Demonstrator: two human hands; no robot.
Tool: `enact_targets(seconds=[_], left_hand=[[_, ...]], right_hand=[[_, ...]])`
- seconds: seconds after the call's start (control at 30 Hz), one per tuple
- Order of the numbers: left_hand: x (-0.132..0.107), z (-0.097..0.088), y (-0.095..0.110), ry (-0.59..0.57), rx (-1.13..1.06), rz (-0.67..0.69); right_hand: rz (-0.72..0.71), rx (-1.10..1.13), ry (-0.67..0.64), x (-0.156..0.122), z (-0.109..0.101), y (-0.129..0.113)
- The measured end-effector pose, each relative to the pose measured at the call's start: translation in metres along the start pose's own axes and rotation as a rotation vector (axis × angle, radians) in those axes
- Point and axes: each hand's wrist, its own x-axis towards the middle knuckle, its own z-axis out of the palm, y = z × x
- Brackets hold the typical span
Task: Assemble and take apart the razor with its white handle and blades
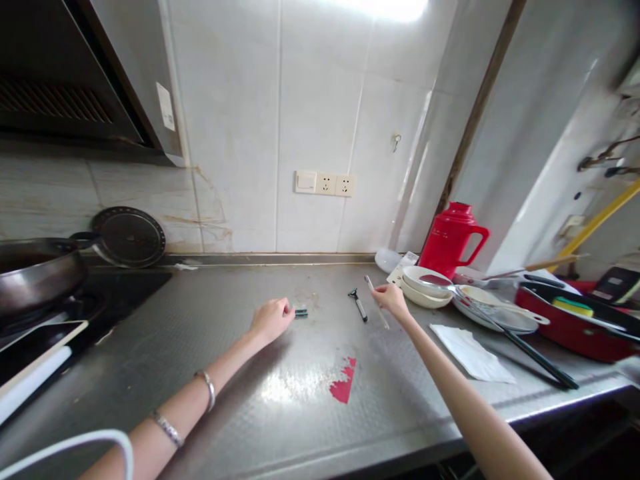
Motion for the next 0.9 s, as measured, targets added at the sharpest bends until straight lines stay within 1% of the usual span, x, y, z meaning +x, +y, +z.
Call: enact_targets(seconds=[0.03,0.1,0.17,0.27,0.43,0.6,0.73,0.9], left_hand=[[0.004,0.002,-0.004,0.007,-0.028,0.01],[0.011,0.008,-0.012,0.015,-0.089,0.075],[0.016,0.015,-0.017,-0.007,-0.13,0.142],[0.021,0.024,-0.022,-0.042,-0.154,0.178],[0.021,0.032,-0.021,-0.074,-0.156,0.189],[0.02,0.035,-0.018,-0.081,-0.174,0.171],[0.023,0.036,-0.019,-0.073,-0.164,0.181],[0.025,0.041,-0.022,-0.108,-0.186,0.185]], right_hand=[[0.001,-0.061,-0.016,0.003,-0.001,0.009],[-0.013,-0.161,-0.064,0.005,0.002,0.019],[-0.034,-0.221,-0.105,0.006,0.007,0.02],[-0.046,-0.251,-0.128,0.01,0.015,0.016],[-0.057,-0.282,-0.15,0.02,0.028,0.01],[-0.058,-0.295,-0.171,0.023,0.036,0.011],[-0.053,-0.297,-0.169,0.021,0.035,0.011],[-0.063,-0.285,-0.168,0.015,0.029,0.011]])
